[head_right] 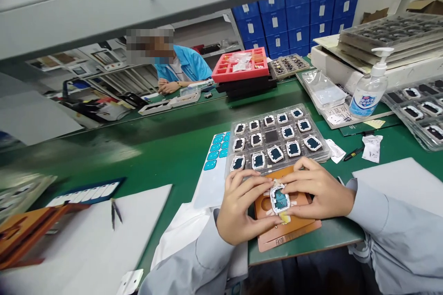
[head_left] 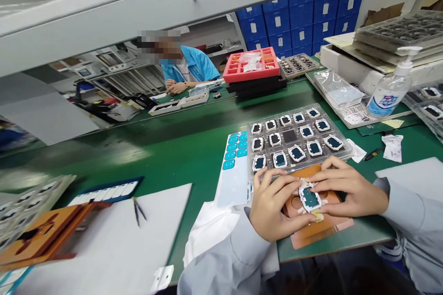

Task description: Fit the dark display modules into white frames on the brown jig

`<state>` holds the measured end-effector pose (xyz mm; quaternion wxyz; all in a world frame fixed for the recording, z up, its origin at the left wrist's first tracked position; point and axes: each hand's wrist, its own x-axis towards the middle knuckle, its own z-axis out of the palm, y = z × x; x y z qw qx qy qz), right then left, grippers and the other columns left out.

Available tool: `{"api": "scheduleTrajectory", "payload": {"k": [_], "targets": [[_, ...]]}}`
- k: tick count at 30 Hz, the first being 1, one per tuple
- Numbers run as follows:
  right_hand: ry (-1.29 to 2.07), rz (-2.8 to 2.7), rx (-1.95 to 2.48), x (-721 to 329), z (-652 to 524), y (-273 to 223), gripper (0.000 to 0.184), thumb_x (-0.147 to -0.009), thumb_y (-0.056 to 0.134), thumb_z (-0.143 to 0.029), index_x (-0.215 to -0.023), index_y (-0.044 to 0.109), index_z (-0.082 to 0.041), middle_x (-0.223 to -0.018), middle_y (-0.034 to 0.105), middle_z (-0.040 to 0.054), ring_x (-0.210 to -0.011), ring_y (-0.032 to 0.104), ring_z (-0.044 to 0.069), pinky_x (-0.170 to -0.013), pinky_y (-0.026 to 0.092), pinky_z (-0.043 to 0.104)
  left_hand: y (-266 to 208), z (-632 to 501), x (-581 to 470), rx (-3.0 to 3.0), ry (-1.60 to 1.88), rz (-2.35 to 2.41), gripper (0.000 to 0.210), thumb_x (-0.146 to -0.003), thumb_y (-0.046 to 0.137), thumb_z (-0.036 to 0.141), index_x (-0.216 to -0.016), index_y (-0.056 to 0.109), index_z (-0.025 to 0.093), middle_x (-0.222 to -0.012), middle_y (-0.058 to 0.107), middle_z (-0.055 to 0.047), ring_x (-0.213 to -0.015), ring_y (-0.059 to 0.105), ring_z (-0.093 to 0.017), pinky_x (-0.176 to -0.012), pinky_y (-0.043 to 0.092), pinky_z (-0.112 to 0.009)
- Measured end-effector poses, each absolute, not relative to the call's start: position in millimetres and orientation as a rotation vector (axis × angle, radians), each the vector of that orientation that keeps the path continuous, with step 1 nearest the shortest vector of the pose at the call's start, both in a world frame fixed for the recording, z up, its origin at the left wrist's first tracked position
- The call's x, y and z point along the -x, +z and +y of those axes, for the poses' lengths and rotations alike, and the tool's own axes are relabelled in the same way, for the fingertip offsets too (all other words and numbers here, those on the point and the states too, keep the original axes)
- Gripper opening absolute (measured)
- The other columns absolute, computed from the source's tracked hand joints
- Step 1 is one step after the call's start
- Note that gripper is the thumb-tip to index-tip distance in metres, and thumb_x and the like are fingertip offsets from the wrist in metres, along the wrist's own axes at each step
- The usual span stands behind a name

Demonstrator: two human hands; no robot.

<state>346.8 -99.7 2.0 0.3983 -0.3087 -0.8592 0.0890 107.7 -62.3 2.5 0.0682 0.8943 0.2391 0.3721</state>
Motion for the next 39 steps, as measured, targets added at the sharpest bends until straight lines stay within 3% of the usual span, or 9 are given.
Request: {"api": "scheduleTrajectory", "payload": {"k": [12, 24, 31, 36, 39], "targets": [[0.295, -2.140, 0.788, -346.0, -100.3, 1.2, 0.030, -0.085, 0.074, -0.038, -0.106, 0.070, -0.017, -0.112, 0.073, 0.0115, -0.098, 0.053, 0.024, -0.082, 0.052, 0.041, 3.2, -62.4, -106.7, -2.728, 1.129, 0.718, 0.057, -0.070, 0.076, 0.062, -0.107, 0.068, 0.020, -0.102, 0.074, -0.008, -0.100, 0.059, -0.029, -0.096, 0.035, -0.050], [0.356, -2.154, 0.805, -347.0, -100.3, 0.4, 0.029, -0.085, 0.074, -0.039, -0.105, 0.070, -0.018, -0.112, 0.073, 0.0109, -0.096, 0.052, 0.024, -0.082, 0.050, 0.041, 6.5, -65.0, -108.5, -2.702, 1.099, 0.754, 0.044, -0.074, 0.074, 0.054, -0.105, 0.070, 0.022, -0.100, 0.074, -0.007, -0.098, 0.059, -0.028, -0.095, 0.037, -0.049], [0.293, -2.228, 0.892, -344.5, -102.4, 0.6, 0.015, -0.082, 0.075, -0.033, -0.086, 0.069, -0.020, -0.107, 0.074, 0.0081, -0.095, 0.054, 0.026, -0.079, 0.045, 0.043, 2.0, -63.4, -108.6, -2.636, 0.952, 0.776, 0.045, -0.070, 0.079, 0.058, -0.097, 0.069, 0.022, -0.108, 0.073, -0.007, -0.106, 0.055, -0.030, -0.095, 0.036, -0.051], [0.347, -2.193, 0.938, -342.7, -103.8, 1.5, 0.024, -0.080, 0.074, -0.031, -0.100, 0.064, -0.022, -0.110, 0.072, 0.0075, -0.095, 0.055, 0.026, -0.081, 0.044, 0.042, -5.9, -60.3, -110.0, -2.480, 1.039, 0.715, 0.046, -0.072, 0.079, 0.055, -0.105, 0.070, 0.025, -0.103, 0.072, -0.007, -0.102, 0.054, -0.028, -0.091, 0.041, -0.047], [0.392, -2.156, 0.934, -341.8, -102.8, -0.6, 0.032, -0.077, 0.076, -0.030, -0.103, 0.060, -0.022, -0.101, 0.069, 0.0075, -0.093, 0.055, 0.025, -0.079, 0.043, 0.040, -9.2, -60.2, -111.9, -2.439, 1.000, 0.663, 0.058, -0.075, 0.074, 0.060, -0.124, 0.065, 0.031, -0.116, 0.068, -0.009, -0.110, 0.050, -0.029, -0.096, 0.041, -0.048]]}}
